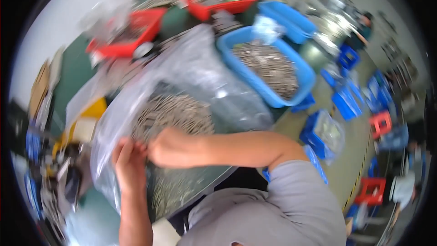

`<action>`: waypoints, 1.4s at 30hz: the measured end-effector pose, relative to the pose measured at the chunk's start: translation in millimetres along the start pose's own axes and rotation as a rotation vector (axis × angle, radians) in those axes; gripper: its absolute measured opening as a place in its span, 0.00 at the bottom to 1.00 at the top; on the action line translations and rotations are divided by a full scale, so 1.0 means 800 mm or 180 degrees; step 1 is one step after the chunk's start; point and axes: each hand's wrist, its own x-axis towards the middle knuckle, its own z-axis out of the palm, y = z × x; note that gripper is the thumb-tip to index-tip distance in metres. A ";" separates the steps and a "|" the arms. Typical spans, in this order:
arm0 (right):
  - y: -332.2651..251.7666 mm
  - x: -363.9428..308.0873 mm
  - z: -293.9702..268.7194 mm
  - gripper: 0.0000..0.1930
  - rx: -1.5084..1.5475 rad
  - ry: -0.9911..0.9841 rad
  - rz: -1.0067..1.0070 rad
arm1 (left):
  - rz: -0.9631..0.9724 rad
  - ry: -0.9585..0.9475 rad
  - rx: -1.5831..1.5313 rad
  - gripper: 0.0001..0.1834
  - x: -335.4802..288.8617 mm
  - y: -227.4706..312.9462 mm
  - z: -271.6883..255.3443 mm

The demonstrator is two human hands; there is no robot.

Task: Sorting and inspecting small metal pins at an industrial workbench.

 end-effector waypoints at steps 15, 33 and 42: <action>0.023 0.010 -0.036 0.01 0.3548 0.1754 0.1335 | -0.0024 -0.1028 0.0488 0.05 -0.004 -0.006 -0.010; 0.025 0.000 -0.041 0.01 0.3941 0.1647 0.1344 | -0.0320 -0.1326 0.0080 0.13 -0.008 -0.001 0.014; 0.032 0.030 0.011 0.04 0.3167 0.1518 0.1320 | -0.0379 -0.1002 -0.0034 0.14 -0.002 -0.003 0.016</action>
